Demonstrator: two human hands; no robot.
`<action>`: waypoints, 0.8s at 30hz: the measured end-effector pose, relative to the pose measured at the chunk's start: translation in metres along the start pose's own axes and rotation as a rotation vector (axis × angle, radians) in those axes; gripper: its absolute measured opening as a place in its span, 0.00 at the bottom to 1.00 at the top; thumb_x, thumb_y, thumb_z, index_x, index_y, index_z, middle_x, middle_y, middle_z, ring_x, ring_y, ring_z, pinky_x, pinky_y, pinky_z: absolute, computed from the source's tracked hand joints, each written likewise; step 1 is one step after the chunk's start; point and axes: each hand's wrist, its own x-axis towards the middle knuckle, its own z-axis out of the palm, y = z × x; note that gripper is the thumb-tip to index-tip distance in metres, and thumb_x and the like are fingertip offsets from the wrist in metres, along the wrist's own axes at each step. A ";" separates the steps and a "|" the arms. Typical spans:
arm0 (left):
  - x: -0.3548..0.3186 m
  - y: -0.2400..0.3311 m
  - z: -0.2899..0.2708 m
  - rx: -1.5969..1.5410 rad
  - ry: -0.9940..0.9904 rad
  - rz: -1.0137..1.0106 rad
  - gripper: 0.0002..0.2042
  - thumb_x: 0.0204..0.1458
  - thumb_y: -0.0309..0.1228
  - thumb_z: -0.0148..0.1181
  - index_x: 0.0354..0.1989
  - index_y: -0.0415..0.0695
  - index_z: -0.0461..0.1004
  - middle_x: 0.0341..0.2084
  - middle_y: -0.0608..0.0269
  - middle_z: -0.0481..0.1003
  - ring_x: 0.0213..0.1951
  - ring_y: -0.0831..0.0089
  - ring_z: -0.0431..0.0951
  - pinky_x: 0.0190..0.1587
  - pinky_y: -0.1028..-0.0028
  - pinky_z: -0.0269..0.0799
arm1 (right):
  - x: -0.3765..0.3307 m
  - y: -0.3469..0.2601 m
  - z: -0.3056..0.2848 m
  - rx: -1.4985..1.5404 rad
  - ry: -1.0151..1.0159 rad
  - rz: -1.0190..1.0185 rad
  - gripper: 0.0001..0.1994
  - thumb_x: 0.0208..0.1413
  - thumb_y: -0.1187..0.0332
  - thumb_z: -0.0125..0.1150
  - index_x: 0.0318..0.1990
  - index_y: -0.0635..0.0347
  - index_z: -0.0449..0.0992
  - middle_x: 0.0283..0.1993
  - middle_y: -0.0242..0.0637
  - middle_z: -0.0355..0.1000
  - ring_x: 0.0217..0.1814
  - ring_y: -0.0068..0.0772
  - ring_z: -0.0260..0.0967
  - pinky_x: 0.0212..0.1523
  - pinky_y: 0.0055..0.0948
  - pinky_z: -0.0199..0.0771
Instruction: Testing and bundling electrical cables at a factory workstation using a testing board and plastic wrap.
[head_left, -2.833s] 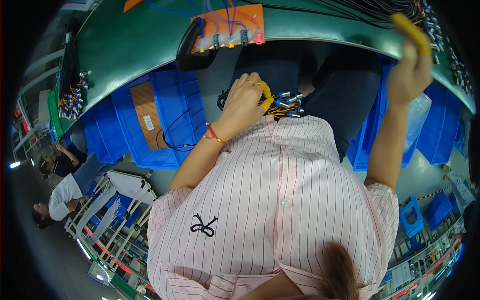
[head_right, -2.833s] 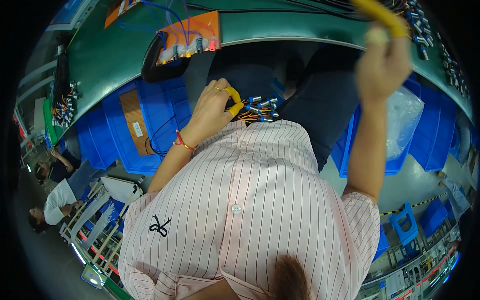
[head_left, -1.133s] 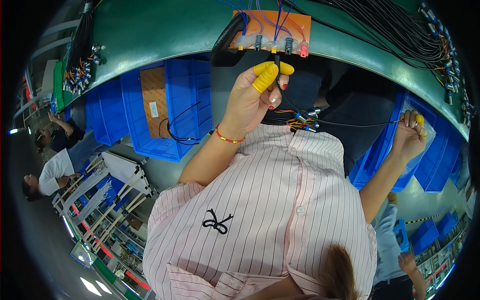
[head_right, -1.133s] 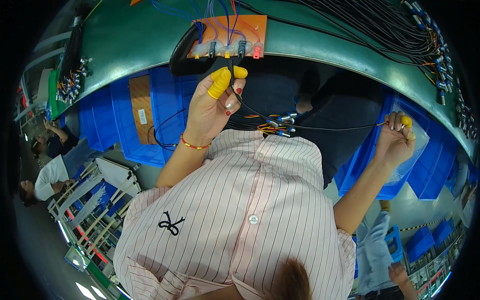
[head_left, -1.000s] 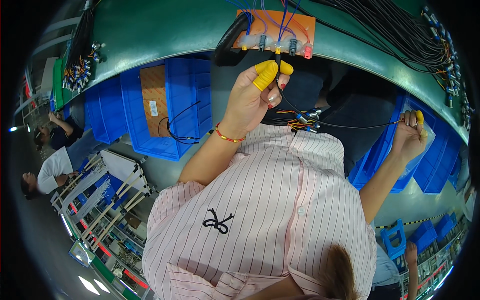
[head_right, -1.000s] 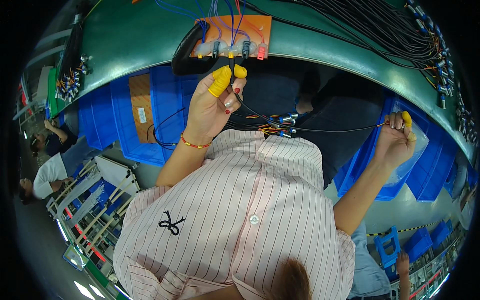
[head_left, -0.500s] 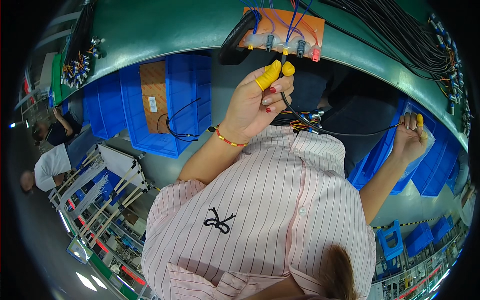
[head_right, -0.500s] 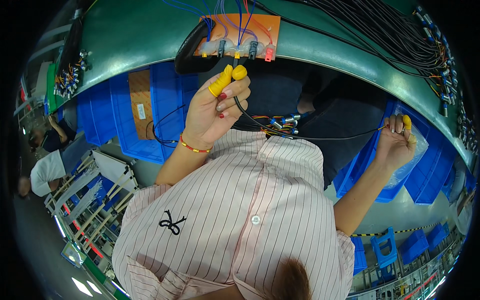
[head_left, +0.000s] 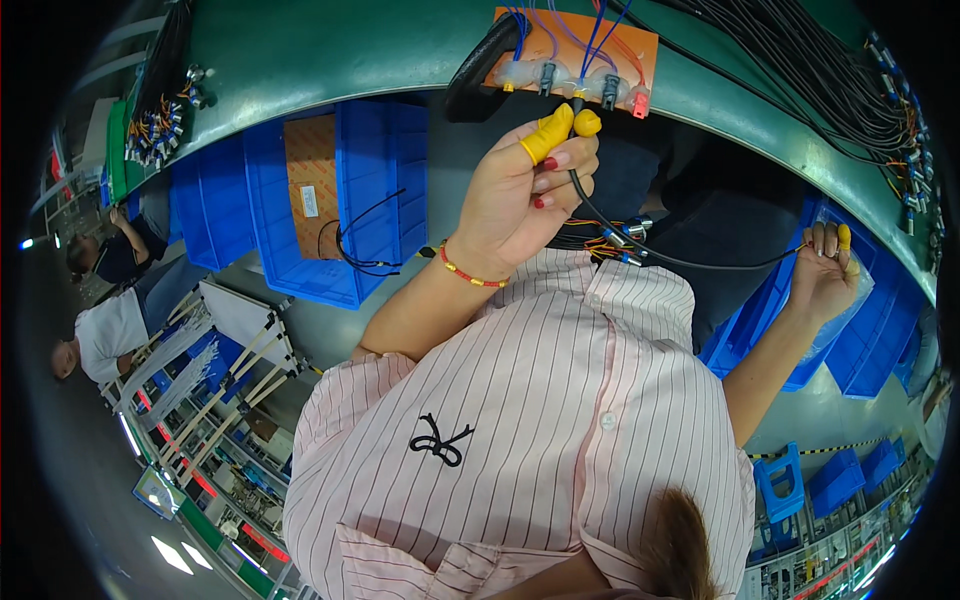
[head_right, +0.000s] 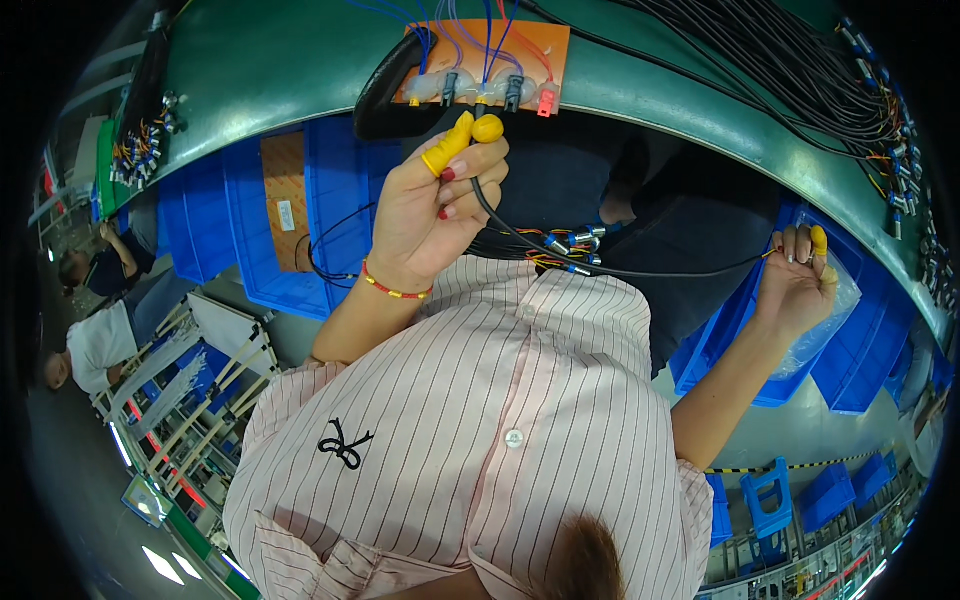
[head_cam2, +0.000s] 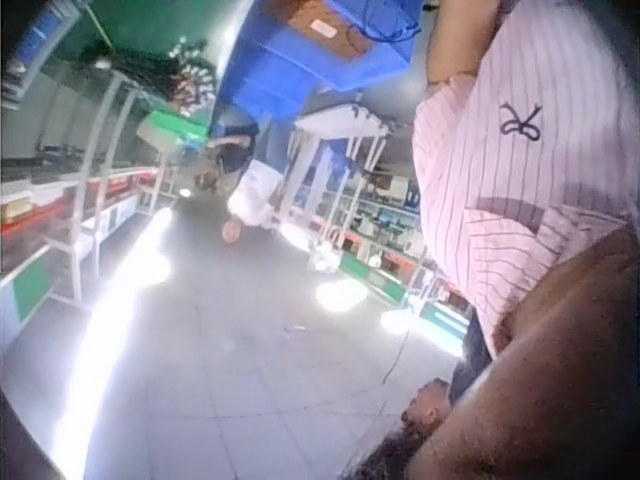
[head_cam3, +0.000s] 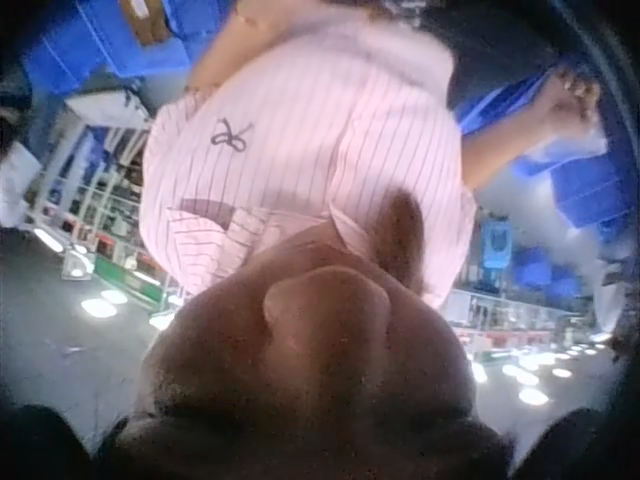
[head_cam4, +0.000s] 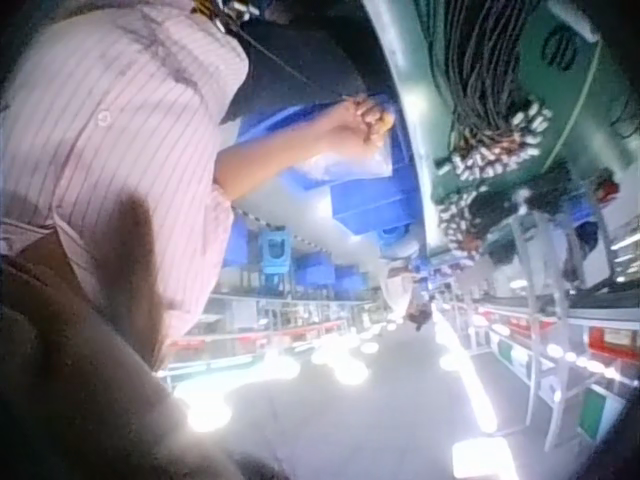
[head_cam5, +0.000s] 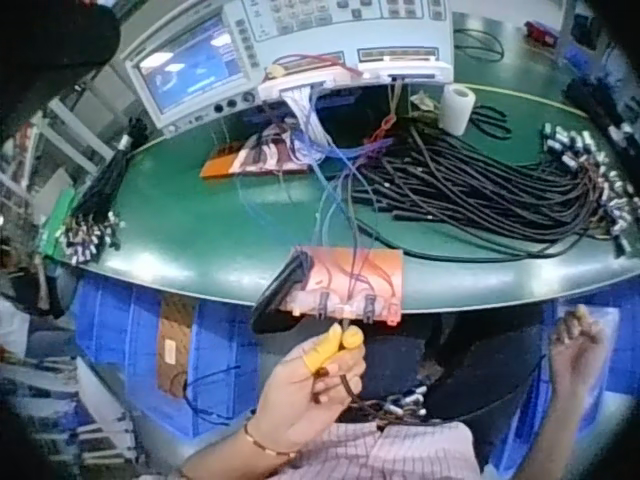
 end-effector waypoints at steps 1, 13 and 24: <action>0.001 0.000 -0.003 -0.002 -0.016 0.000 0.10 0.64 0.30 0.41 0.43 0.34 0.62 0.23 0.70 0.59 0.19 0.86 0.53 0.19 0.86 0.54 | 0.000 0.000 0.000 -0.006 0.003 -0.001 0.14 0.40 0.71 0.52 0.34 0.72 0.68 0.26 0.36 0.54 0.29 0.28 0.47 0.36 0.29 0.50; 0.008 0.008 0.005 0.485 0.077 0.049 0.15 0.65 0.40 0.46 0.40 0.39 0.72 0.20 0.69 0.66 0.15 0.89 0.59 0.17 0.86 0.56 | -0.015 -0.018 -0.001 -0.110 -0.058 -0.152 0.06 0.43 0.70 0.51 0.23 0.60 0.62 0.23 0.34 0.53 0.27 0.27 0.48 0.33 0.27 0.49; -0.006 -0.017 0.001 0.711 0.058 0.160 0.13 0.65 0.36 0.46 0.35 0.40 0.72 0.15 0.71 0.66 0.14 0.87 0.61 0.17 0.85 0.55 | -0.018 -0.026 0.002 -0.095 -0.064 -0.203 0.06 0.42 0.71 0.50 0.23 0.62 0.61 0.23 0.34 0.52 0.27 0.27 0.47 0.33 0.28 0.49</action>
